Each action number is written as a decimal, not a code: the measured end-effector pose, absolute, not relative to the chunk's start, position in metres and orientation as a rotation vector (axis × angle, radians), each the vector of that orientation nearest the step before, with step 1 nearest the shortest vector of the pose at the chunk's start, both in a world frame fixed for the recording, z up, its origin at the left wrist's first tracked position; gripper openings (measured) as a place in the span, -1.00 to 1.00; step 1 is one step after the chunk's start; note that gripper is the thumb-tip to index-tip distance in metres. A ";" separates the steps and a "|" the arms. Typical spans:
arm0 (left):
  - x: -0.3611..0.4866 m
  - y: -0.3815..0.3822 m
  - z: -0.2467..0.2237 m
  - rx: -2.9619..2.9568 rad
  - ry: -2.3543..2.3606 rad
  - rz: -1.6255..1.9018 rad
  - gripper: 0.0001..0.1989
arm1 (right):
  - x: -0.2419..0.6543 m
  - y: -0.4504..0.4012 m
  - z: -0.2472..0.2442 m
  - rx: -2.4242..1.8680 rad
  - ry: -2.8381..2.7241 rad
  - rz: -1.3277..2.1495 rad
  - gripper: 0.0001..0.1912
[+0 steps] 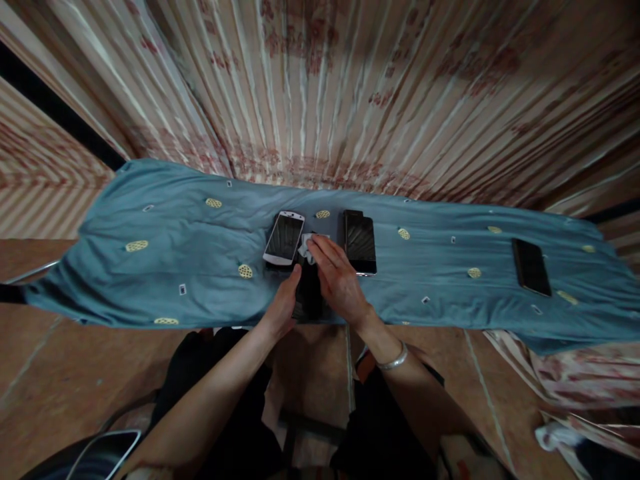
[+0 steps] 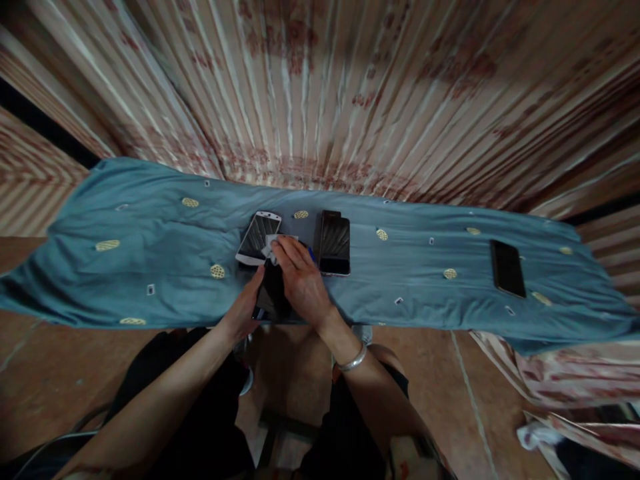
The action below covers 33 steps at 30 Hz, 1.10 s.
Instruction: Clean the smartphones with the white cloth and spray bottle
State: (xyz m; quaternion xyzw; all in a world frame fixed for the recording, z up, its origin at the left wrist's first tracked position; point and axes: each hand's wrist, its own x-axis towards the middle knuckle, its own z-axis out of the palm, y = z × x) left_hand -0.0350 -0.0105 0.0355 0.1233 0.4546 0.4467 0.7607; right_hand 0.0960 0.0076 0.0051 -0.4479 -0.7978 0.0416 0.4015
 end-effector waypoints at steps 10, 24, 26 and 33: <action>-0.040 -0.006 0.041 0.175 0.946 0.911 -0.54 | 0.106 0.016 -0.003 -1.241 -1.957 0.147 -0.43; -0.035 -0.009 0.030 0.215 0.939 0.924 -0.60 | 0.102 0.013 0.000 -1.191 -1.940 0.102 -0.44; -0.035 -0.009 0.029 0.237 0.935 0.959 -0.62 | 0.100 0.011 0.002 -1.187 -1.962 0.131 -0.44; -0.035 -0.008 0.033 0.261 0.981 0.951 -0.63 | 0.098 0.008 0.006 -1.195 -1.995 0.118 -0.46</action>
